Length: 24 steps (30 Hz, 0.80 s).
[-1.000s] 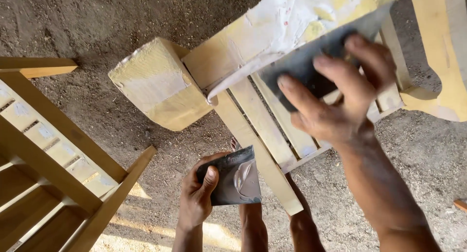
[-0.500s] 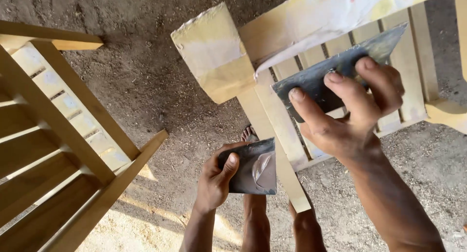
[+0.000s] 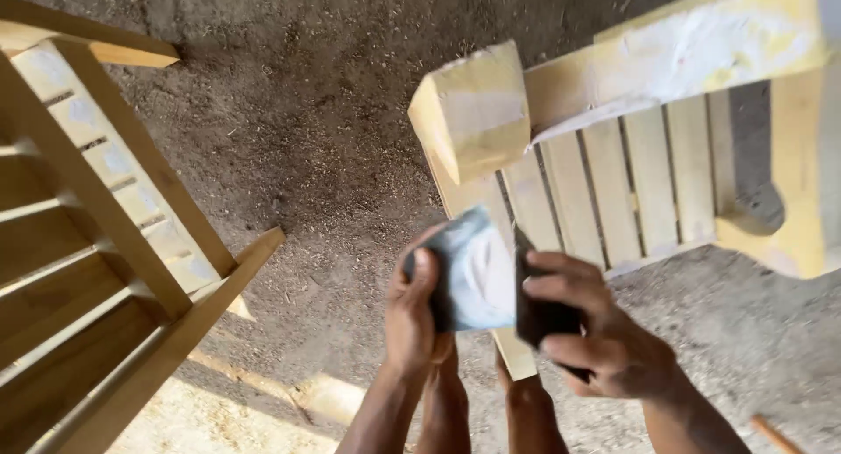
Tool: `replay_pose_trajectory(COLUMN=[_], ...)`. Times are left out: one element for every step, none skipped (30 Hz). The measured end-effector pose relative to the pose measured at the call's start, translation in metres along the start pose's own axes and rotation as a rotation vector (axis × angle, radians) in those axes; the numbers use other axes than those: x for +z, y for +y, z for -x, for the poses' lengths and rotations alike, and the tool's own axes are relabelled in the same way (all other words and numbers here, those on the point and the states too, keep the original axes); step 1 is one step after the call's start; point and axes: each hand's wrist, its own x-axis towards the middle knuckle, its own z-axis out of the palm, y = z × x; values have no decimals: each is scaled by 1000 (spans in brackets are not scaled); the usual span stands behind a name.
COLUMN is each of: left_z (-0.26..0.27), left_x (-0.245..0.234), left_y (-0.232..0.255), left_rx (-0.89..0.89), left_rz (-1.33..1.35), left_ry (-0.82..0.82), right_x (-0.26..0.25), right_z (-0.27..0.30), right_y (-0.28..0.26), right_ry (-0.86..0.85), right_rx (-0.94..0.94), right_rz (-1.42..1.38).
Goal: Sanding a wooden chair and applying wood filler to joints and imperfections.
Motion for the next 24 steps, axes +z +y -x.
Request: replay_pose_trajectory(left_z=[5, 12, 18, 25, 31, 36, 39, 43, 45, 49, 53, 57, 61, 62, 62, 65, 67, 70, 76, 82, 90, 95, 97, 106], left_x=[17, 23, 30, 39, 38, 36, 34, 31, 28, 22, 23, 27, 30, 31, 31, 32, 29, 27, 25, 28, 31, 31, 38, 46], left_y=[0, 5, 9, 11, 8, 5, 1, 2, 1, 1, 7, 10, 12, 4, -5, -14, -30, -49, -67, -89, -109, -125, -133, -140], left_rx=[-69, -61, -61, -61, -53, -64, -75, -66, -90, -109, -95, 69, 231, 254, 221, 167, 170, 179, 187, 207, 131, 62, 90, 67], left_rz=[67, 81, 108, 136, 150, 125, 99, 110, 166, 219, 226, 54, -121, -99, -47, 7, 31, 95, 159, 191, 183, 176, 209, 267], left_ry=[-54, -56, -84, -115, -120, -134, -148, -148, -161, -169, -162, -172, -175, -140, -52, 26, 52, 97, 144, 153, 251, 348, 358, 355], right_x=[-10, -15, -21, -30, -38, -44, -50, -60, -69, -75, -80, -90, -98, -107, -114, -124, -137, -151, -164, -186, -206, -220, -228, -237], right_z=[5, 9, 13, 17, 21, 24, 27, 25, 23, 21, 28, 35, 43, 35, 27, 23, 3, -11, -26, -40, -55, -74, -98, -120], right_y=[-13, -13, -12, -10, -12, -11, -9, -7, -3, 2, 8, 16, 25, 27, 30, 25, 24, 15, 5, 2, -4, -9, -3, 0], right_ry=[-245, -258, -291, -322, -333, -295, -256, -265, -341, -415, -423, -366, -310, -346, -329, -308, -340, -376, -412, -440, -428, -409, -430, -451], right_rx=[60, 51, 86, 120, 111, 96, 80, 70, 92, 109, 95, 126, 158, 134, 64, 14, 9, -98, -205, -231, -279, -337, -375, -477], right_rz=[-3, 3, 52, 105, 114, 130, 146, 148, 282, 409, 404, 269, 134, 116, 137, 164, 151, 173, 192, 191, 263, 327, 319, 413])
